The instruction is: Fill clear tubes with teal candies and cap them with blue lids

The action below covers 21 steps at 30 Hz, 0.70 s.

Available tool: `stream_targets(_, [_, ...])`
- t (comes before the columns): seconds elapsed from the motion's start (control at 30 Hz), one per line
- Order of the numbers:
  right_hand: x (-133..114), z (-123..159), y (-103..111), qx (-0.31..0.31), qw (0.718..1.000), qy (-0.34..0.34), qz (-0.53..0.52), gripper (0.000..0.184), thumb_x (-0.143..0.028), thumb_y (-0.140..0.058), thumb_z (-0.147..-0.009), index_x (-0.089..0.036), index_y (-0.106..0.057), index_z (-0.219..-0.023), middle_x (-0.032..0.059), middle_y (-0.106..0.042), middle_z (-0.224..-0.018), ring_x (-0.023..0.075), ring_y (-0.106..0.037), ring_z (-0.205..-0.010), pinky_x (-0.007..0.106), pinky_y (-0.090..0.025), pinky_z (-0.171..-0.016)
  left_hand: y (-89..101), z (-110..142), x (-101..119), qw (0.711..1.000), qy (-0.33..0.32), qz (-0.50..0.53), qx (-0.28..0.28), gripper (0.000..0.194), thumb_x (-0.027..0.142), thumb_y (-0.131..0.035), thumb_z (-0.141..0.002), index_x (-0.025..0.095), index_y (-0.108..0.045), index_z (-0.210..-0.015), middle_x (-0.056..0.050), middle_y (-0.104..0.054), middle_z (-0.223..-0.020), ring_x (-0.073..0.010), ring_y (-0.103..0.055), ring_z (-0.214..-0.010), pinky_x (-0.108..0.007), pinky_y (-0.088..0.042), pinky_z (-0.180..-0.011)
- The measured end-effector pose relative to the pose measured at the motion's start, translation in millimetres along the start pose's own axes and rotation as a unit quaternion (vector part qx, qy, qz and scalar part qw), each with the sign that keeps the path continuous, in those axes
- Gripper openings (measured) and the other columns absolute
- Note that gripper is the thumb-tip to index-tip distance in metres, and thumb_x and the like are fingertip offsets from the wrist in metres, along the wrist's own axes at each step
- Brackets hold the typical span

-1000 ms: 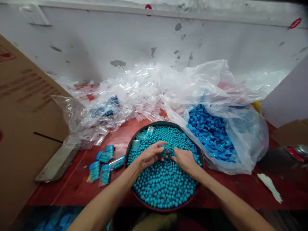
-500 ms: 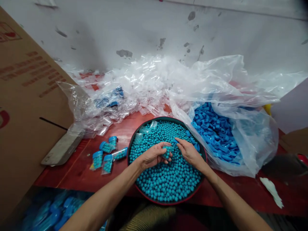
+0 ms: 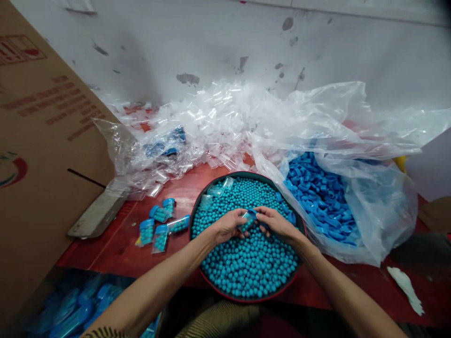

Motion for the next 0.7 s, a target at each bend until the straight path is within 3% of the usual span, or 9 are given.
stream_targets(0.1, [-5,9,3,0.005,0.999,0.023,-0.047,0.028,-0.031,-0.046,-0.076,-0.017,-0.046,-0.100,-0.0050,-0.044,-0.063,0.0052,-0.042,-0.040,0.015,-0.034,-0.032,-3.5,6,3,0.998,-0.047,0.032,-0.034,0.035,0.025,-0.054,-0.070,0.018,-0.042,-0.101,-0.002,-0.052,-0.082,-0.0087,-0.055,-0.052,-0.017,-0.041,-0.042])
stream_targets(0.23, [-12,13,14,0.067,0.996,0.044,0.033,0.029,-0.033,-0.047,-0.076,-0.018,-0.051,-0.101,-0.0028,-0.050,-0.062,0.0090,-0.047,-0.044,0.018,-0.037,-0.036,-7.3,8,3,0.994,-0.082,0.060,-0.039,0.038,0.030,-0.056,-0.070,0.019,-0.040,-0.103,-0.001,-0.052,-0.080,-0.0087,-0.054,-0.052,-0.018,-0.043,-0.043])
stream_targets(0.33, [-14,13,25,0.160,0.972,0.063,0.159,0.027,-0.027,-0.048,-0.077,-0.018,-0.054,-0.101,0.0046,-0.060,-0.089,0.0164,-0.057,-0.076,0.025,-0.044,-0.063,-3.3,6,-3,0.997,-0.054,0.045,0.013,0.036,0.030,-0.055,-0.070,0.018,-0.040,-0.100,-0.001,-0.053,-0.078,-0.0073,-0.052,-0.049,-0.016,-0.041,-0.040])
stream_targets(0.43, [-3,7,24,0.166,0.957,0.013,0.238,0.020,-0.019,-0.050,-0.074,-0.016,-0.057,-0.093,0.0094,-0.059,-0.100,0.0226,-0.050,-0.099,0.030,-0.037,-0.081,0.2,5,-7,0.999,-0.020,0.026,0.034,0.029,0.029,-0.053,-0.071,0.017,-0.040,-0.093,-0.002,-0.053,-0.079,-0.0076,-0.052,-0.047,-0.016,-0.039,-0.037])
stream_targets(0.5, [4,2,18,0.131,0.965,-0.016,0.226,0.014,-0.018,-0.051,-0.073,-0.016,-0.058,-0.085,0.0090,-0.061,-0.092,0.0223,-0.052,-0.094,0.029,-0.039,-0.077,0.2,6,-7,0.999,-0.015,0.027,0.020,0.026,0.029,-0.053,-0.071,0.017,-0.040,-0.091,-0.002,-0.053,-0.080,-0.0082,-0.053,-0.048,-0.017,-0.040,-0.038])
stream_targets(0.6, [10,-2,12,0.061,0.983,-0.034,0.169,0.011,-0.023,-0.050,-0.074,-0.017,-0.058,-0.079,0.0049,-0.062,-0.076,0.0154,-0.057,-0.068,0.022,-0.042,-0.057,0.9,9,-5,0.999,-0.021,0.038,0.008,0.028,0.029,-0.053,-0.071,0.018,-0.039,-0.093,-0.002,-0.054,-0.081,-0.0086,-0.054,-0.050,-0.017,-0.041,-0.039])
stream_targets(0.7, [14,-2,11,0.002,0.994,-0.060,0.095,0.018,-0.028,-0.042,-0.078,-0.015,-0.054,-0.079,0.0009,-0.057,-0.063,0.0084,-0.047,-0.041,0.018,-0.036,-0.037,1.6,14,-3,0.999,-0.031,0.045,0.005,0.033,0.029,-0.054,-0.070,0.019,-0.039,-0.097,-0.002,-0.054,-0.079,-0.0091,-0.055,-0.051,-0.017,-0.040,-0.039])
Point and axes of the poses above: each hand's wrist, its own z-axis away from the middle knuckle, its own y-axis out of the back of the hand, x = y × z, the point moved 5 cm from there along -z, towards the middle knuckle
